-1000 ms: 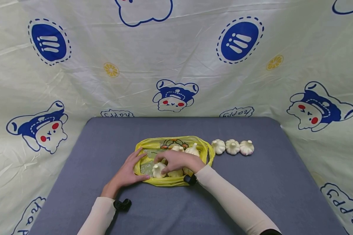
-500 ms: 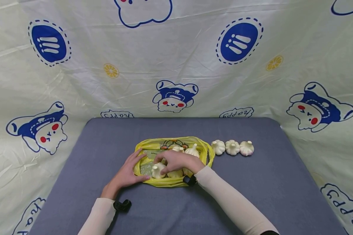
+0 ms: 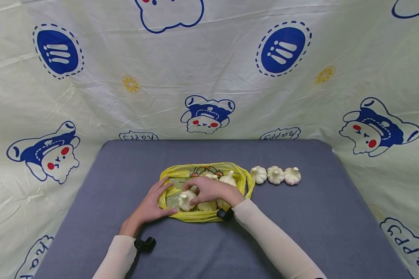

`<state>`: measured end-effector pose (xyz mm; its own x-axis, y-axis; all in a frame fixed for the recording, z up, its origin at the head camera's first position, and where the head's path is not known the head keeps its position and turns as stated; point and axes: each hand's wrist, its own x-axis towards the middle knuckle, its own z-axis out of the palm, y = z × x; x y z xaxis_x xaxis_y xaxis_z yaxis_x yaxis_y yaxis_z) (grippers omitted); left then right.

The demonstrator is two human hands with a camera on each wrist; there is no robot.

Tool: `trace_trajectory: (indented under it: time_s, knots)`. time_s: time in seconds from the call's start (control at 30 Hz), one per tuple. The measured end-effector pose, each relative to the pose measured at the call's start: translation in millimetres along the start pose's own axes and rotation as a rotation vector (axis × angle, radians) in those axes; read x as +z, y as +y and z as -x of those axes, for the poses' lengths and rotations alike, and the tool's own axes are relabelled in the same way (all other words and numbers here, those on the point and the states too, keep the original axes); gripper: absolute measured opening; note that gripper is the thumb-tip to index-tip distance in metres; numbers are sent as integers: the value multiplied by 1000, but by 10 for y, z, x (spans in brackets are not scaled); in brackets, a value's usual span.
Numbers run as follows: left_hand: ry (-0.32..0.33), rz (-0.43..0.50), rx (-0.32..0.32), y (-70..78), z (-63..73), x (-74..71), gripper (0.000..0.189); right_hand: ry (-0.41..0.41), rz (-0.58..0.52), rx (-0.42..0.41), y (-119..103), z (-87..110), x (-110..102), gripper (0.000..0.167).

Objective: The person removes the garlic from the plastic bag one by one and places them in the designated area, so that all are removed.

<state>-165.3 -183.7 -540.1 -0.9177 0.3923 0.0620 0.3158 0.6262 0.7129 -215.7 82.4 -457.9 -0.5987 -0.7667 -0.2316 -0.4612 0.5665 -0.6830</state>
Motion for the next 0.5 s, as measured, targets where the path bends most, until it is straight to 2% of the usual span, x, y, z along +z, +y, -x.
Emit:
trace_trajectory:
  time_s: [0.13,0.37,0.5]
  knots:
    - [4,-4,4,-3,0,0,92,30,-53,-19,-1,59,-15,41]
    - [10,-8,15,-13,-13,6,92,132,-99,-82,37,178,-18,39]
    - [14,-13,22,-13,-11,14,92,186,-128,-84,34,276,2,41]
